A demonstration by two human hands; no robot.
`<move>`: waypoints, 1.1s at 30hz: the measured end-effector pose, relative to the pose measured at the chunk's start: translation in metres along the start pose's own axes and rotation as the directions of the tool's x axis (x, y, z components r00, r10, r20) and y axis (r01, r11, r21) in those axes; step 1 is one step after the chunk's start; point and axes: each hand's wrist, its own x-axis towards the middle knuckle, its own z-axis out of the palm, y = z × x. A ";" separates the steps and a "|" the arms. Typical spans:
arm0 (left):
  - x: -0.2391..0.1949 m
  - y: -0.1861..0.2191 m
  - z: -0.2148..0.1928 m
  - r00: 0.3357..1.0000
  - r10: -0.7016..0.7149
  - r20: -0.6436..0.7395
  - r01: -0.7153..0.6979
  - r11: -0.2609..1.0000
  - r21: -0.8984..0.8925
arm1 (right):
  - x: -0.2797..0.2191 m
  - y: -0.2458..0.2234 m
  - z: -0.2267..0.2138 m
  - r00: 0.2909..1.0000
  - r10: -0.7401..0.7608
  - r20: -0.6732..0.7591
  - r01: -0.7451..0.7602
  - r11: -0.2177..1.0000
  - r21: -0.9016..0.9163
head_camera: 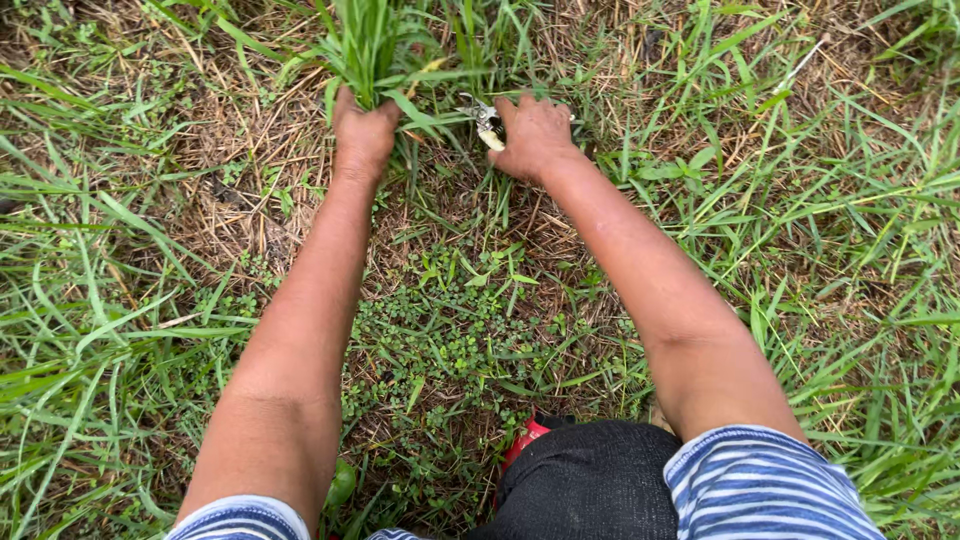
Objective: The person kneels on the ground and uses shears to cut clumps of grass and weeds. They gather the vegetation with one hand and trim it with the other, repeating the process across the area.
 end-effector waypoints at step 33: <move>-0.012 0.017 -0.011 0.999 0.034 0.013 -0.036 0.985 0.171 | -0.021 0.000 -0.027 0.954 0.234 0.188 -0.267 0.947 0.179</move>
